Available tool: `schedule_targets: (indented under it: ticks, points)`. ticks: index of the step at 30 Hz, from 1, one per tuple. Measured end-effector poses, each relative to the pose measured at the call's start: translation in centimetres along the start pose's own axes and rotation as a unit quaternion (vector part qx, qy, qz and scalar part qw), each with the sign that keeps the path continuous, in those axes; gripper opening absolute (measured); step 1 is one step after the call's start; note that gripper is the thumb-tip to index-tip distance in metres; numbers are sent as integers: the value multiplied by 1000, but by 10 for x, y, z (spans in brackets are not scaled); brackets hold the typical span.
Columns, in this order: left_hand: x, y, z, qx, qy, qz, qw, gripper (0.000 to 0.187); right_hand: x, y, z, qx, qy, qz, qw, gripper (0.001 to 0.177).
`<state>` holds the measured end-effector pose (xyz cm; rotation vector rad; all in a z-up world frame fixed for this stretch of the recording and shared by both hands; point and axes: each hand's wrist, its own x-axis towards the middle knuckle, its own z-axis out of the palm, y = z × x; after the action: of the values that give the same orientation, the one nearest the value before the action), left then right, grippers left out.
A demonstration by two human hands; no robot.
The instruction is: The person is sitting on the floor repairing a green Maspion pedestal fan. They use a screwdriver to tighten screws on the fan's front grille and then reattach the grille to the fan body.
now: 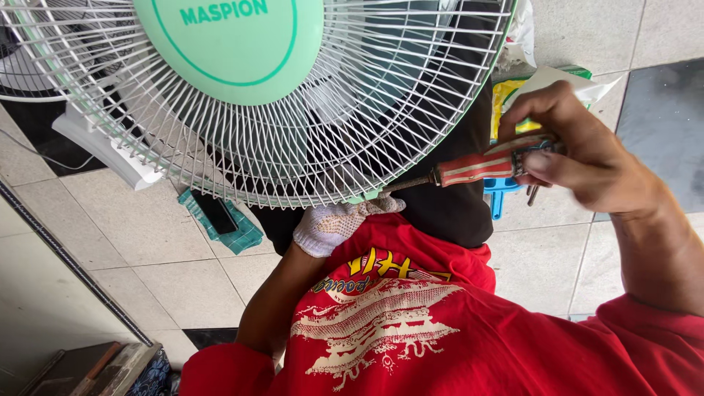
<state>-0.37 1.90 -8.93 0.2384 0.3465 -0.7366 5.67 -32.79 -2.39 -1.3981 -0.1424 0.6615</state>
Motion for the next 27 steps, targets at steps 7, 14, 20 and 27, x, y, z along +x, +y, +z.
schedule_targets:
  ticks: [7,14,20,27]
  points:
    - [6,1,-1,-45,-62,12,997,47,11,-7,9,19,28,-54,998,23]
    - [9,3,4,-46,-26,24,998,31,14,-12,11,139,16,-39,989,34]
    - [6,4,3,-9,-20,15,1000,29,0,-6,15,51,57,-43,996,31]
    - [2,4,-3,5,-31,4,999,43,-7,2,17,79,73,70,992,35]
